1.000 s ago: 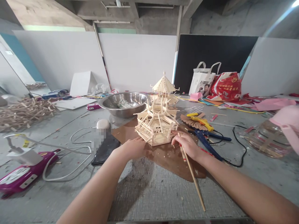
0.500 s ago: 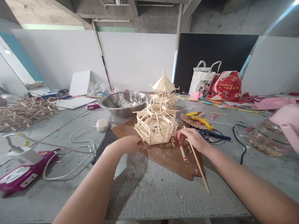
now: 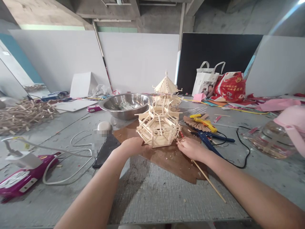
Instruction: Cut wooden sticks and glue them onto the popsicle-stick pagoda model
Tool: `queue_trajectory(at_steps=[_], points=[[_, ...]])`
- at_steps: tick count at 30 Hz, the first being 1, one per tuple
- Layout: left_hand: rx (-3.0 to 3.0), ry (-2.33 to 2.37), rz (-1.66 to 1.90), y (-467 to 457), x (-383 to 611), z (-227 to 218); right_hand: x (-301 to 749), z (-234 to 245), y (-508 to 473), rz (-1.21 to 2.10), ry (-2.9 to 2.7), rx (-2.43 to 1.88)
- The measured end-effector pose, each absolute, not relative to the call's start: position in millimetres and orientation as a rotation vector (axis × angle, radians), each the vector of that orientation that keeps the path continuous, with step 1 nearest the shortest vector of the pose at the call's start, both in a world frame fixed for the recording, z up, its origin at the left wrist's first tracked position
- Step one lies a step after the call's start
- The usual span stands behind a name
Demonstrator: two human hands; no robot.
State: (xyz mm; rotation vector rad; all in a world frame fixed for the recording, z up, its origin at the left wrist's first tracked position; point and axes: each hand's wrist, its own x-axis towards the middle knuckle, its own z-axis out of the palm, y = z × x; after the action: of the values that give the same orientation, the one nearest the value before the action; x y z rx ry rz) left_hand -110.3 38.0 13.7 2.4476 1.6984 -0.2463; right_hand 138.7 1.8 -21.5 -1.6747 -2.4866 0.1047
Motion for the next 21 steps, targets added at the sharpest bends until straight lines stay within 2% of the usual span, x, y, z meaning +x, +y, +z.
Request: queue_trajectory(at_steps=[10,21], points=[[2.521,1.802,-0.206,39.4,-106.2,6.7,146.0,-25.7,8.3,0.055,-2.497,-1.74],[2.484,1.698,-0.141,47.8,-112.8,3.6,141.1,-30.5,8.8,0.084,-2.589,-1.349]])
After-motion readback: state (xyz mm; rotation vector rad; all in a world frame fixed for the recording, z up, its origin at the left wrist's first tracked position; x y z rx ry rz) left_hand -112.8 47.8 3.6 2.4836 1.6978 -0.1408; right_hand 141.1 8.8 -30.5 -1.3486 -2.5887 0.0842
